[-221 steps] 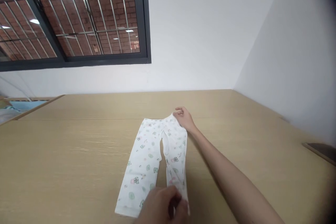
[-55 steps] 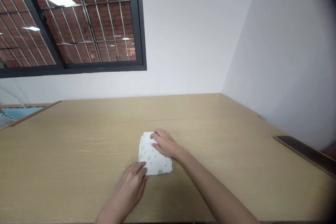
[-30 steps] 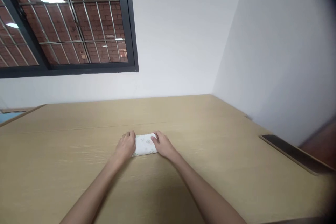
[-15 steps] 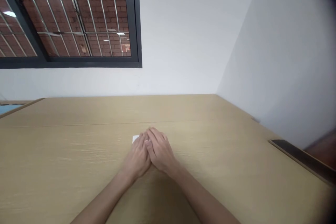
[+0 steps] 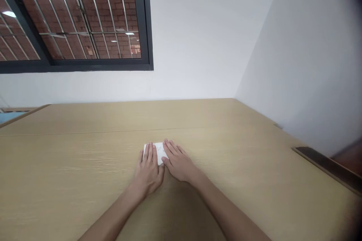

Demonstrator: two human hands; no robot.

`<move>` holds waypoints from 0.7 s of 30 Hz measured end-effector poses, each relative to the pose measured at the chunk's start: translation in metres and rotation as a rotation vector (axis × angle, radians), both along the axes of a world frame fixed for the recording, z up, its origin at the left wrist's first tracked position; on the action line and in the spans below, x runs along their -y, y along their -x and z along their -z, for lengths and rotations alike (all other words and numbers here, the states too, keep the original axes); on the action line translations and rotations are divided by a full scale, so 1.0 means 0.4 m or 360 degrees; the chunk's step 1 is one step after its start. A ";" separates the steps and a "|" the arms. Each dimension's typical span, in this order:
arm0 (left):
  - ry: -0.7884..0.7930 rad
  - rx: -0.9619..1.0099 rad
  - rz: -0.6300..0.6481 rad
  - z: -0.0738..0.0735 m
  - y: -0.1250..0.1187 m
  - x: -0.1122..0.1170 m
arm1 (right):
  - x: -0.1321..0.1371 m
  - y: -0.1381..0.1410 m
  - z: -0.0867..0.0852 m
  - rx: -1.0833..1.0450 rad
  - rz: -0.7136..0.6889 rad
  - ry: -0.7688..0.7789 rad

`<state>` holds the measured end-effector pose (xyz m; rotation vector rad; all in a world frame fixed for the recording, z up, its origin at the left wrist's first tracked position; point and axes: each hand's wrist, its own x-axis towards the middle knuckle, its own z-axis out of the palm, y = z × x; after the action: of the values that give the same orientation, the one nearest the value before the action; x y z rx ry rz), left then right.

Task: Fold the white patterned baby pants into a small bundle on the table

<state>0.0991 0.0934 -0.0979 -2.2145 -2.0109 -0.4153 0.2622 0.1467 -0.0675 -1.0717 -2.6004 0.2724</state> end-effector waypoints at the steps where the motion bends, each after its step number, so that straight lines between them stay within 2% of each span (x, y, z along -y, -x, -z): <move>1: 0.0007 -0.0006 -0.0018 0.001 0.006 -0.001 | -0.003 -0.007 -0.001 0.0020 0.0011 0.0038; 4: 0.0024 -0.0029 -0.0070 0.003 0.025 -0.008 | -0.007 -0.022 -0.011 0.0048 0.0047 0.0148; 7: -0.0060 -0.0036 -0.0090 -0.013 0.052 -0.018 | -0.002 -0.030 -0.030 0.0013 0.0019 0.0111; 10: -0.0192 0.0044 0.0218 -0.056 0.079 -0.021 | 0.006 -0.033 -0.051 -0.0078 -0.0090 -0.0041; 12: -0.0227 0.0142 0.0414 -0.086 0.089 -0.019 | 0.009 -0.036 -0.061 -0.0123 -0.0139 -0.0059; 14: -0.0165 0.0203 0.0450 -0.101 0.094 -0.015 | 0.007 -0.042 -0.064 -0.0128 -0.0156 -0.0006; 17: -0.0052 0.0212 0.0419 -0.089 0.095 -0.015 | -0.009 -0.056 -0.059 -0.0081 -0.0178 0.0081; 21: -0.0119 0.0289 0.0461 -0.056 0.104 -0.032 | -0.043 -0.067 -0.037 -0.0082 -0.0203 0.0112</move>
<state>0.0573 0.1063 -0.0756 -2.5073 -1.7183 -0.7338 0.2890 0.1637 -0.0527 -0.9096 -2.6345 0.4181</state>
